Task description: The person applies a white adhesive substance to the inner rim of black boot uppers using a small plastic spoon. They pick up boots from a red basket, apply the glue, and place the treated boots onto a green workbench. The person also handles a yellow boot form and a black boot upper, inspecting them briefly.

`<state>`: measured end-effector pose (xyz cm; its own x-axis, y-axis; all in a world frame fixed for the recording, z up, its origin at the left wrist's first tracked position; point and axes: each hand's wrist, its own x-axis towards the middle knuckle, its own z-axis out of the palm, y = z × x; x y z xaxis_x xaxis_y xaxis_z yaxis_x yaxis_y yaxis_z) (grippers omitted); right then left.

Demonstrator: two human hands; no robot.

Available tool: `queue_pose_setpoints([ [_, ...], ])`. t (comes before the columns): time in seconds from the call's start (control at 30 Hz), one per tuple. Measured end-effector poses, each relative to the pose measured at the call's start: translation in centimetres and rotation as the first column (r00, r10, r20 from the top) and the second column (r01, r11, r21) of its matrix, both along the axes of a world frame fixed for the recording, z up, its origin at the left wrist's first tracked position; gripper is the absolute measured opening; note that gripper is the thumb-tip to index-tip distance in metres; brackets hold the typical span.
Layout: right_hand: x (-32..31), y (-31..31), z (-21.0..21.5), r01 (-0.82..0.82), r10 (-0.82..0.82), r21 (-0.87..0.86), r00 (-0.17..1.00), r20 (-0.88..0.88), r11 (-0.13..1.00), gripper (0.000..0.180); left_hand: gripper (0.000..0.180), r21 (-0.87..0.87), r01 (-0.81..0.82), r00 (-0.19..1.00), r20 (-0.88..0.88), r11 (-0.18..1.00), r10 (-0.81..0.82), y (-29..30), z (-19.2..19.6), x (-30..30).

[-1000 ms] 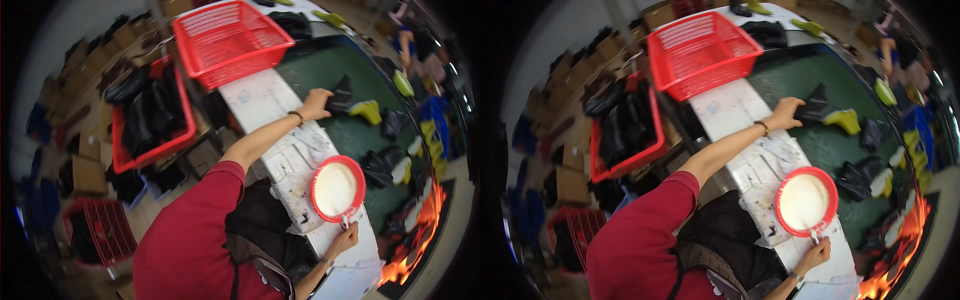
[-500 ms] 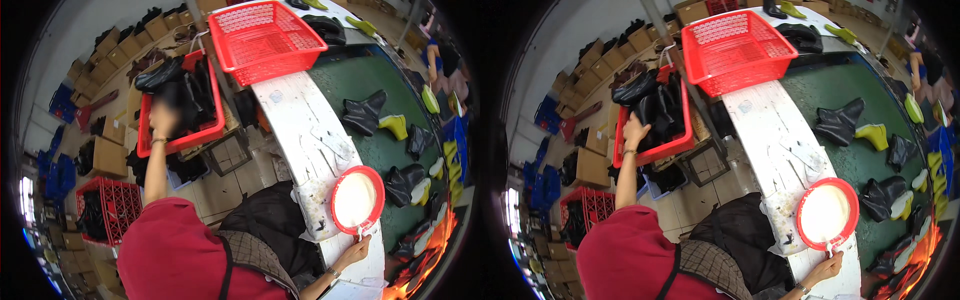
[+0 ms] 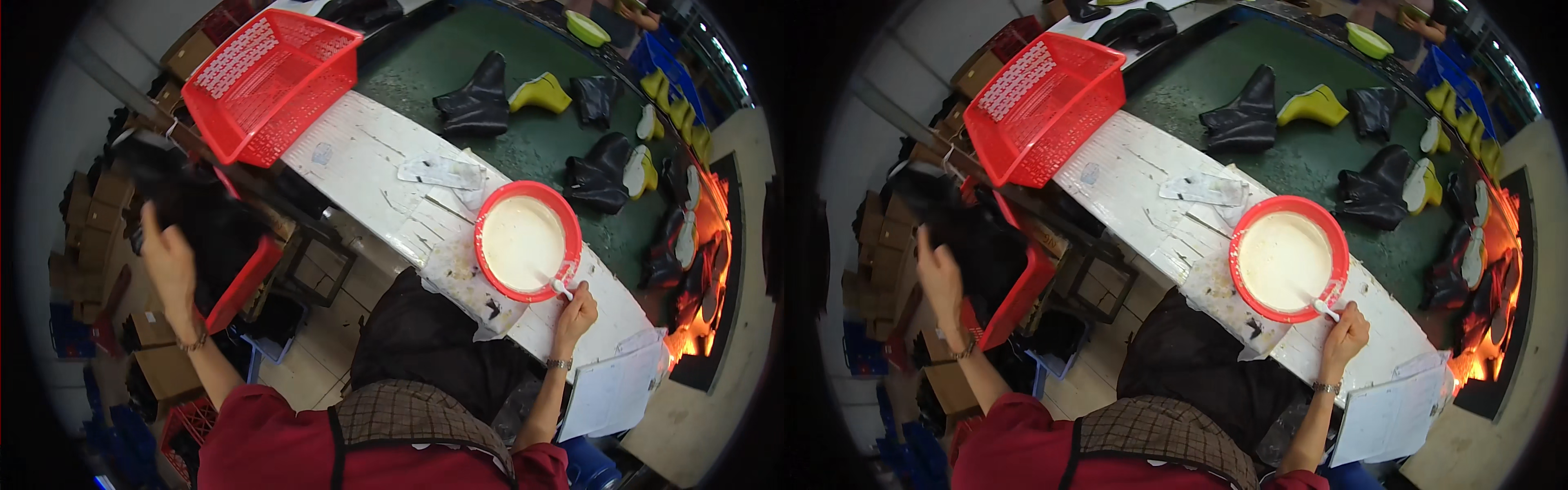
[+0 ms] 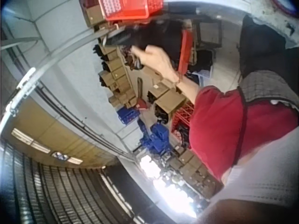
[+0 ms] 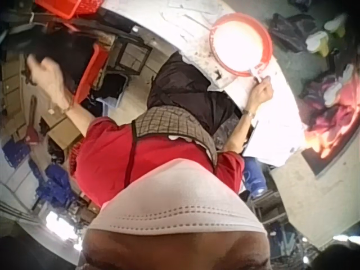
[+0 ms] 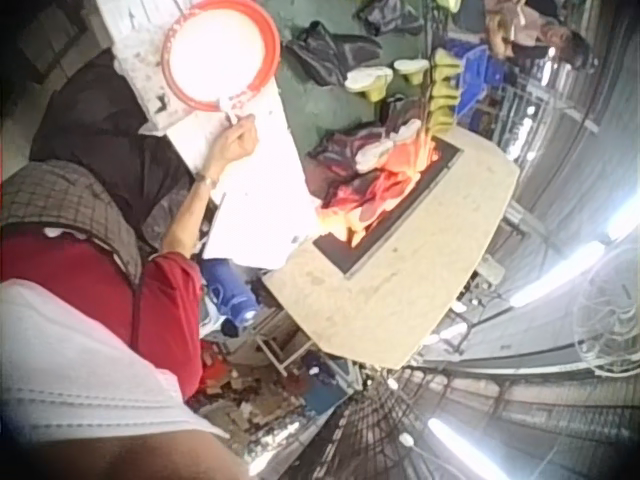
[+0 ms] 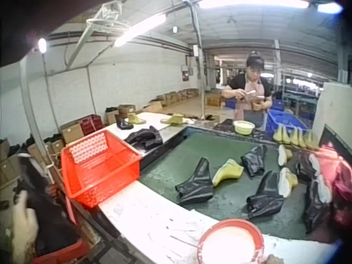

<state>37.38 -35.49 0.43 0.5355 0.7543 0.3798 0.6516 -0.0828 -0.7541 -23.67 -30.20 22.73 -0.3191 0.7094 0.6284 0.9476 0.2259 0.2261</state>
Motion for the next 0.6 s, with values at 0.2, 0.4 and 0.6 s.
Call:
queue_pose_setpoints([
  [0.2,-0.1,0.5,3.7,0.009,-0.068,-0.319,0.982,-0.174,0.948,0.049,0.049,-0.193,0.795,0.592,0.450,0.575,-0.669,16.0,-12.6,10.8],
  [0.4,-2.1,-0.2,11.3,-0.030,0.055,-0.135,0.981,0.187,0.990,0.020,0.095,-0.335,0.735,0.678,0.378,0.590,-0.630,16.7,-15.2,19.1],
  [0.6,-3.6,1.6,12.8,-0.055,0.187,-0.278,0.860,0.475,0.959,0.015,0.119,-0.381,0.623,0.777,0.205,0.683,-0.595,15.5,-15.7,22.8],
])
